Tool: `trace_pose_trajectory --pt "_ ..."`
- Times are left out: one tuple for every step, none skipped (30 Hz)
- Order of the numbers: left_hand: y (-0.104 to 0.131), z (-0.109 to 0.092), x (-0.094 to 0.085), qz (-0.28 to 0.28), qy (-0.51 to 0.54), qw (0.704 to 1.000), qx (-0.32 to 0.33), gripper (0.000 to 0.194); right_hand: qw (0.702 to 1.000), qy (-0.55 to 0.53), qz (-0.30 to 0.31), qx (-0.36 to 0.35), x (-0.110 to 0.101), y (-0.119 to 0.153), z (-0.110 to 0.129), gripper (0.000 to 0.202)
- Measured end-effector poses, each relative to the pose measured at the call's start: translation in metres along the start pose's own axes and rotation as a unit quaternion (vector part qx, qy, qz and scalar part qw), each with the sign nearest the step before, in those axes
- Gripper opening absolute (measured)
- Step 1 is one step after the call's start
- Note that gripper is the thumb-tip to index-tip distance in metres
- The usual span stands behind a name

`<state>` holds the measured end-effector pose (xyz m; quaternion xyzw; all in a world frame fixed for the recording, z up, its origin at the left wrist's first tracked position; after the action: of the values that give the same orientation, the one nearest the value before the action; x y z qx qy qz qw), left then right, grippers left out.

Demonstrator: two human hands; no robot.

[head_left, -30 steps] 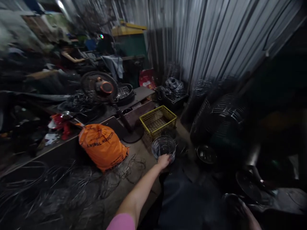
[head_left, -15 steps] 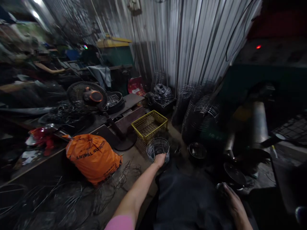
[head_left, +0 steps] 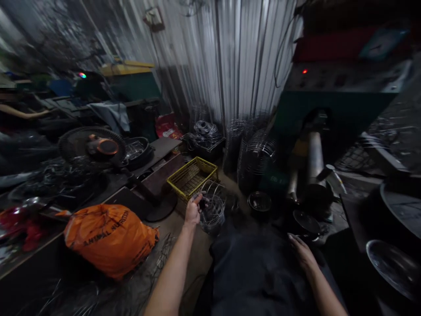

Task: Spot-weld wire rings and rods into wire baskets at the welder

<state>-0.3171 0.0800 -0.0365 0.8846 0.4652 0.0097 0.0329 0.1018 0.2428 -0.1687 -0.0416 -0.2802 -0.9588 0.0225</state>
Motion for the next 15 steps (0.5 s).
trace_pose_trajectory --pt "0.012 -0.002 0.009 0.028 0.075 0.996 -0.033 0.044 1.000 -0.012 0.006 -0.001 0.005 0.007 0.004 0.026" --pt "0.026 -0.003 0.021 0.059 0.152 0.984 -0.074 0.039 0.999 -0.027 0.017 -0.006 0.010 0.015 0.009 0.027" --pt "0.041 -0.002 0.035 0.091 0.221 0.963 -0.120 0.033 0.998 -0.046 0.035 -0.014 0.016 0.024 0.014 0.029" --pt "0.056 -0.001 0.049 0.121 0.275 0.940 -0.162 0.026 0.996 -0.066 0.058 -0.020 0.023 0.035 0.020 0.032" --pt "0.071 0.000 0.063 0.147 0.307 0.920 -0.195 0.020 0.992 -0.087 0.090 -0.026 0.030 0.047 0.026 0.035" --pt "0.084 0.001 0.076 0.169 0.328 0.903 -0.221 0.015 0.985 -0.110 0.127 -0.028 0.037 0.059 0.032 0.037" --pt "0.097 0.003 0.088 0.186 0.343 0.889 -0.241 0.013 0.977 -0.133 0.162 -0.029 0.043 0.073 0.038 0.040" --pt "0.107 0.005 0.098 0.198 0.352 0.878 -0.256 0.011 0.968 -0.153 0.195 -0.024 0.047 0.086 0.043 0.043" --pt "0.115 0.007 0.107 0.207 0.356 0.871 -0.267 0.012 0.961 -0.170 0.219 -0.017 0.050 0.099 0.047 0.045" --pt "0.122 0.010 0.114 0.213 0.354 0.869 -0.274 0.014 0.955 -0.187 0.231 -0.012 0.051 0.110 0.051 0.044" --pt "0.126 0.014 0.119 0.215 0.341 0.871 -0.279 0.016 0.952 -0.202 0.231 -0.010 0.049 0.119 0.055 0.040" --pt "0.128 0.019 0.122 0.213 0.321 0.880 -0.279 0.019 0.951 -0.216 0.221 -0.012 0.046 0.127 0.058 0.034" --pt "0.128 0.024 0.123 0.205 0.291 0.893 -0.275 0.022 0.952 -0.229 0.203 -0.016 0.042 0.133 0.060 0.029" --pt "0.127 0.030 0.122 0.186 0.252 0.912 -0.264 0.025 0.954 -0.238 0.184 -0.021 0.037 0.137 0.062 0.026" --pt "0.126 0.035 0.118 0.152 0.208 0.935 -0.244 0.028 0.956 -0.239 0.166 -0.028 0.033 0.141 0.064 0.026"
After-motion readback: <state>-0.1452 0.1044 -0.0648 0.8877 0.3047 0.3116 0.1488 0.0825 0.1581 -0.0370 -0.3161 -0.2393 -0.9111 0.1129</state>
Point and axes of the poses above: each hand's wrist, its own y-axis away from the middle knuckle, its own x-axis out of the palm, z = x × y, the point moved 6 cm from there along -y, towards the middle knuckle, and after that the axes turned 6 degrees about -z, right-handed, at the moved point
